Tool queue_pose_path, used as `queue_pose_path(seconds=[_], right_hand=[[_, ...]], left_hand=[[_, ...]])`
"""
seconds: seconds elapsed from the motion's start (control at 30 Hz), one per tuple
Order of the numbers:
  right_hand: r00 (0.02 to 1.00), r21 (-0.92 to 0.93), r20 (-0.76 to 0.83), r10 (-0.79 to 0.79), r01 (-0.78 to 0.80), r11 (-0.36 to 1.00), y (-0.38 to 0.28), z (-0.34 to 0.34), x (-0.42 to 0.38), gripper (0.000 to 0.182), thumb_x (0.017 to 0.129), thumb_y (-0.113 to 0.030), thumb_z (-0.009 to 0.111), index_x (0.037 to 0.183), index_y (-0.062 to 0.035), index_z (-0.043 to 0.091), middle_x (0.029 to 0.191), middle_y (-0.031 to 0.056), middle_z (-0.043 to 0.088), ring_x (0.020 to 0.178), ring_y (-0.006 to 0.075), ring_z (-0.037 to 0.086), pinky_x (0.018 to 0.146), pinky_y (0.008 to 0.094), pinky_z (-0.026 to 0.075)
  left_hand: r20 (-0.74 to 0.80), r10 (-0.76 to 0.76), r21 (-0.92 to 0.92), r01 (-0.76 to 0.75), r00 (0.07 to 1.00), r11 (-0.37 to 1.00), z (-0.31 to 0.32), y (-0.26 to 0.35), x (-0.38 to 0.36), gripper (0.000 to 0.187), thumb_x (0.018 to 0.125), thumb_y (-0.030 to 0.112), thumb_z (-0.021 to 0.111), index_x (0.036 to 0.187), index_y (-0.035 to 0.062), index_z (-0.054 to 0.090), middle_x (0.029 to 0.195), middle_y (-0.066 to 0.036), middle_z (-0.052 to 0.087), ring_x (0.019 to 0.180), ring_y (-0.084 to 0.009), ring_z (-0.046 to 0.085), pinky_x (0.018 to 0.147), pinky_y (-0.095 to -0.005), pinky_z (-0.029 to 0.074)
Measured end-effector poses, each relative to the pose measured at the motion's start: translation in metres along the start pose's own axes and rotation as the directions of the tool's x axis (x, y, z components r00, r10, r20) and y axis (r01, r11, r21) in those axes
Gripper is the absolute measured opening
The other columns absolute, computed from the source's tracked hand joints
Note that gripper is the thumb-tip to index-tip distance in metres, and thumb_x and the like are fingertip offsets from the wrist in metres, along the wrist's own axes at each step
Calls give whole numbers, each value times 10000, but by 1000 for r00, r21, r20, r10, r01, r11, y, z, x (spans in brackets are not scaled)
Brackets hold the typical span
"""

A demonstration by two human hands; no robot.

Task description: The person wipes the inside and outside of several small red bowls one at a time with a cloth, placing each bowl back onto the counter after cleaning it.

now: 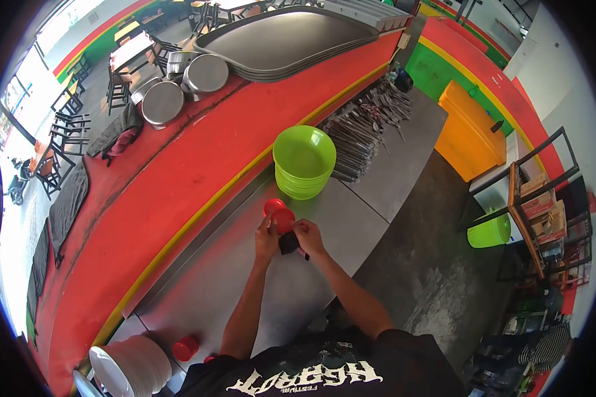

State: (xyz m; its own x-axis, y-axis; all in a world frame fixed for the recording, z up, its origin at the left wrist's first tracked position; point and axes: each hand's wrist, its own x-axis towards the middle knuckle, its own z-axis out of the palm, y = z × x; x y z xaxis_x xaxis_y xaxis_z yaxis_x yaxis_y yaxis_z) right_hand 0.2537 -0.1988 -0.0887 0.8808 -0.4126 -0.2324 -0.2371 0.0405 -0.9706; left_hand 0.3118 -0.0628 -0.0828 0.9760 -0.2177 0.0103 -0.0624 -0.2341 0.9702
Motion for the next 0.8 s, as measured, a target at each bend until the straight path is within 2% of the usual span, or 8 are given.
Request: queue_pose_path(seconds=[0.07,0.17,0.27,0.37,0.57,0.67,0.77,0.8], right_hand=[[1000,-33,-4,-22,22,999,8,8,20,259,965,-248,649,875,-6,658,689,-10,619,619,49,536,544,231,416],[998,-46,9,56,-56,997,3,17,34,281,960,-264,655,857,-2,659,688,-3,621,614,51,528,540,234,410],[995,-1,3,98,-98,995,16,23,46,310,952,-289,668,839,0,659,681,-5,614,607,50,516,531,240,402],[985,-36,0,175,-175,984,20,24,53,331,946,-317,677,835,-5,662,682,-14,605,606,48,509,526,243,400],[987,-51,-32,158,-160,986,36,26,63,428,911,-400,700,831,19,663,652,8,610,596,71,519,534,282,414],[989,69,-19,144,-142,987,38,31,62,368,943,-366,676,984,-1,651,687,-20,588,619,48,496,550,237,407],[994,-186,-89,58,-74,980,17,29,53,452,957,-367,653,1230,-12,590,692,6,592,649,58,521,588,250,442],[996,-228,-87,26,-45,973,12,28,52,479,960,-363,646,1295,-35,549,699,25,606,652,81,548,604,270,458]], left_hand=[[-63,27,59,-23,998,998,0,-4,12,403,1000,191,524,1379,56,535,932,-262,700,714,-296,726,617,-408,547],[-39,-35,141,40,999,989,-5,-5,25,420,997,188,514,1393,47,520,993,-283,685,768,-317,732,645,-424,551],[-88,99,156,-84,991,984,1,-40,39,429,998,197,514,1397,40,513,965,-278,686,736,-312,727,655,-430,550],[-69,90,137,-79,994,987,-2,-43,44,430,1003,189,506,1408,45,506,860,-238,696,664,-277,710,611,-416,546],[53,-176,32,174,983,984,-10,-15,47,445,1013,170,496,1448,78,479,710,-155,662,568,-187,663,514,-359,512],[99,-167,104,157,981,982,-14,-19,50,468,1020,187,494,1475,92,441,727,-162,679,561,-190,666,531,-358,527],[143,-118,154,96,983,983,-19,-13,52,486,1034,203,476,1504,111,393,809,-172,706,626,-197,688,581,-353,549],[158,-97,111,80,983,991,-19,-12,52,488,1038,207,470,1510,121,382,840,-178,709,654,-204,695,606,-355,553]])
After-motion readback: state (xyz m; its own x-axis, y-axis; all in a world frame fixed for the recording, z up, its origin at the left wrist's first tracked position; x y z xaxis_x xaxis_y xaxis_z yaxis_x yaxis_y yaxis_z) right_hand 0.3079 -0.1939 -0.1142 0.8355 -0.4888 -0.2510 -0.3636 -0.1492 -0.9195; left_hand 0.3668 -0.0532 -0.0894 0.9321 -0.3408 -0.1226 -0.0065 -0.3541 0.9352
